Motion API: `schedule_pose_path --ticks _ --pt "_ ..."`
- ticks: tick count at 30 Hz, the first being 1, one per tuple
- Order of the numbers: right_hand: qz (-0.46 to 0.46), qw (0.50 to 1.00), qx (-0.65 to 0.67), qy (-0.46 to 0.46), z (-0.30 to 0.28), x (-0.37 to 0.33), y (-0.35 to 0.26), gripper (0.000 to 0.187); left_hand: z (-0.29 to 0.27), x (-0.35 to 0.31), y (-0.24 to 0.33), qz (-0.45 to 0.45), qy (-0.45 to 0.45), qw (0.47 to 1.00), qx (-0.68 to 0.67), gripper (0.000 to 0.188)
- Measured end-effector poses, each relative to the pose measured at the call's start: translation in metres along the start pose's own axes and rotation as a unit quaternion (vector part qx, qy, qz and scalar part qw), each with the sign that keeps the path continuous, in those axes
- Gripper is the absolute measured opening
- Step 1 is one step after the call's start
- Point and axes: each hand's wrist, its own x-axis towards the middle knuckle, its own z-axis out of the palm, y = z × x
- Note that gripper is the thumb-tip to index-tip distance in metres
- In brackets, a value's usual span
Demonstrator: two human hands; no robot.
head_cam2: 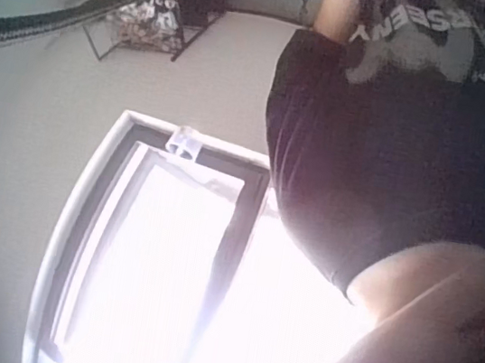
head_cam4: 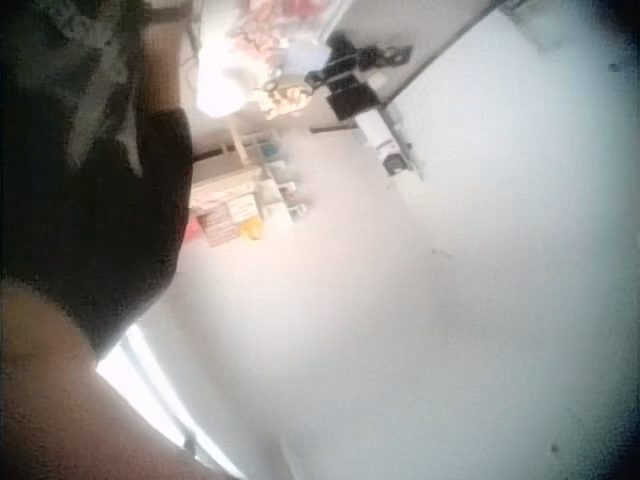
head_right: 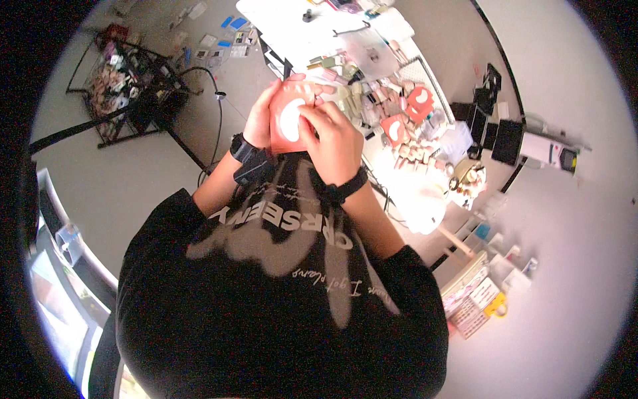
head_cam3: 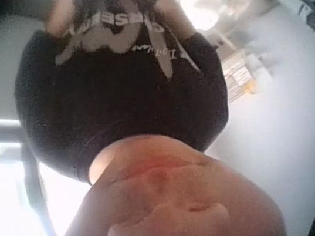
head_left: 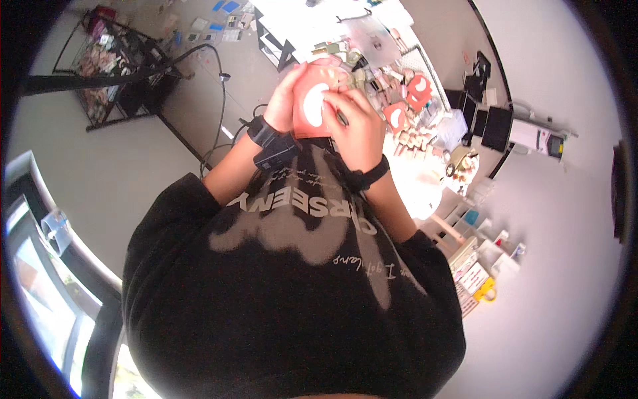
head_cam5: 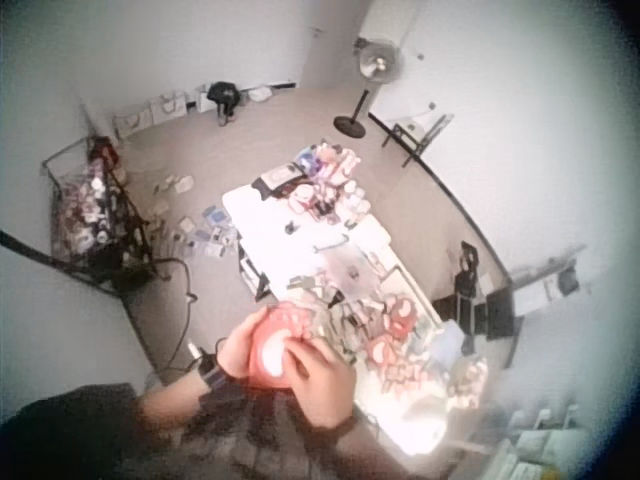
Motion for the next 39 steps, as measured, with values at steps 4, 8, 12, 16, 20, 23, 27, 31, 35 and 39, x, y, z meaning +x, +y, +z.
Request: schedule_pose_path --ticks 4,8,12,16,20,23,27,31,35,39 --pt "-0.015 0.999 -0.038 -0.023 0.010 0.003 -0.020 0.025 -0.008 -0.015 0.024 0.021 -0.039 0.999 0.010 0.039" --pt "-0.134 0.986 -0.052 -0.084 0.009 0.026 -0.039 0.054 -0.015 -0.032 0.042 0.049 -0.039 0.998 0.015 0.047" --pt "-0.186 0.963 -0.058 -0.189 0.020 0.038 -0.047 0.087 -0.006 -0.048 0.055 0.072 0.022 0.995 0.065 0.056" --pt "-0.229 0.950 -0.038 -0.210 0.030 0.048 -0.049 0.106 -0.003 -0.056 0.059 0.099 0.026 0.984 0.145 0.062" --pt "-0.227 0.947 -0.018 -0.225 0.037 0.046 -0.054 0.110 0.005 -0.059 0.060 0.102 0.019 0.974 0.203 0.066" --pt "-0.222 0.951 0.004 -0.217 0.036 0.047 -0.058 0.114 0.006 -0.061 0.062 0.137 -0.007 0.960 0.245 0.067" --pt "-0.209 0.953 0.048 -0.212 0.035 0.047 -0.058 0.120 0.020 -0.068 0.068 0.122 -0.026 0.986 0.111 0.058" --pt "-0.269 0.946 0.020 -0.179 0.044 0.051 -0.060 0.117 0.018 -0.067 0.071 0.091 -0.006 0.996 0.017 0.057" --pt "-0.296 0.943 0.001 -0.152 0.052 0.055 -0.071 0.105 0.018 -0.068 0.080 0.128 -0.016 0.989 0.065 0.058" --pt "-0.285 0.946 0.030 -0.149 0.061 0.056 -0.069 0.081 0.010 -0.075 0.091 0.130 -0.005 0.991 0.036 0.058"
